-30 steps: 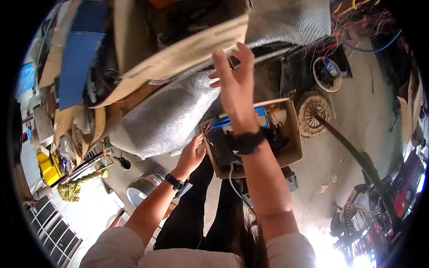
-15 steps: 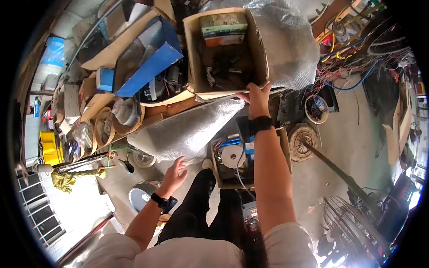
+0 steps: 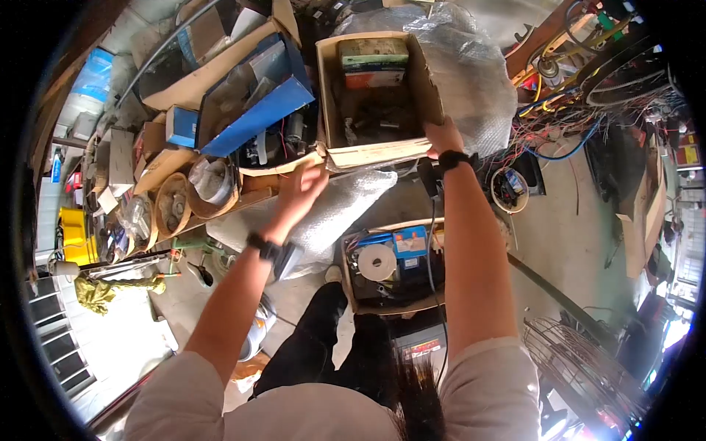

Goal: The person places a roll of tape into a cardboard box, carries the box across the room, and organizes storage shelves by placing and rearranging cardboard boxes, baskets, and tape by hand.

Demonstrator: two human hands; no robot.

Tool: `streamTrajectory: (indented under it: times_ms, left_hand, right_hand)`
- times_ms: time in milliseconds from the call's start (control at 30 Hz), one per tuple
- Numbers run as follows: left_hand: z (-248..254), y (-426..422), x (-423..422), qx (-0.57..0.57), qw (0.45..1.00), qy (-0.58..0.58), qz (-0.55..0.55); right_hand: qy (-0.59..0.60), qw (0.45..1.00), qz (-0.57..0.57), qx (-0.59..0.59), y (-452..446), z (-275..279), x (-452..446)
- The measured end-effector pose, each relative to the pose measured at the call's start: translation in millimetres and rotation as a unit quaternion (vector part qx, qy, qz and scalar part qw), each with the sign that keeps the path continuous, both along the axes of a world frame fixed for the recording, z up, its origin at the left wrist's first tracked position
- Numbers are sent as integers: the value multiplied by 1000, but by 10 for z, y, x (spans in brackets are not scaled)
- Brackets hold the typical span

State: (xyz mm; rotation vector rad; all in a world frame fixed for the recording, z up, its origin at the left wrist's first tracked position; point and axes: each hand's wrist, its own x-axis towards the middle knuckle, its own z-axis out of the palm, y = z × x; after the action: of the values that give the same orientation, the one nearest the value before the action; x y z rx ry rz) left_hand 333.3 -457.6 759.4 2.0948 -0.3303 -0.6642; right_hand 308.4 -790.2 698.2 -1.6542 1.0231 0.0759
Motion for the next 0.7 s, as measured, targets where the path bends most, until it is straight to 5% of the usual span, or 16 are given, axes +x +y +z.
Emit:
streamTrajectory:
  times_ms: [33,67,133,233,267,300,333,367,400,433,467,500,567,700]
  left_hand:
    - [-121,-147,153,-24,999,39,18]
    - [-266,-275,296,-47,995,79,36]
    - [-498,-448,560,-59,988,126,74]
    - [-529,-486,796,-160,952,240,101]
    - [-405,-523,843,-177,941,263,118]
    - [-257,-543,948,73,976,29,-201]
    - [19,-565,1024,305,797,-215,-474]
    - [-107,-515,1030,224,862,-128,-437]
    - [89,-479,846,97,951,97,-278]
    - [295,-446,663,-59,956,281,-69]
    - [95,-411,594,-15,966,228,-120]
    - [-216,-368,480,98,958,94,-254]
    - [-520,-243,220,183,925,-26,-332]
    - [-261,-367,136,188,971,-73,-125]
  right_hand:
    - [-24,999,44,-4,-147,-251,34]
    - [-31,972,206,-109,-357,-515,54]
    - [-95,806,437,-388,-770,-1029,93]
    - [42,604,560,-566,-279,238,250]
    - [22,748,487,-450,-345,89,169]
    - [1,862,395,-319,-436,-97,83]
    - [20,932,299,-205,-234,253,0]
    - [17,983,162,-83,-13,630,-83]
    - [5,1000,15,9,212,1015,-165]
    - [-5,999,32,6,182,924,-337]
    - [10,999,-1,35,294,1063,-471]
    - [22,999,-6,44,227,812,-659]
    - [14,1000,25,-4,203,285,-1039]
    - [59,995,19,-84,406,575,-1057]
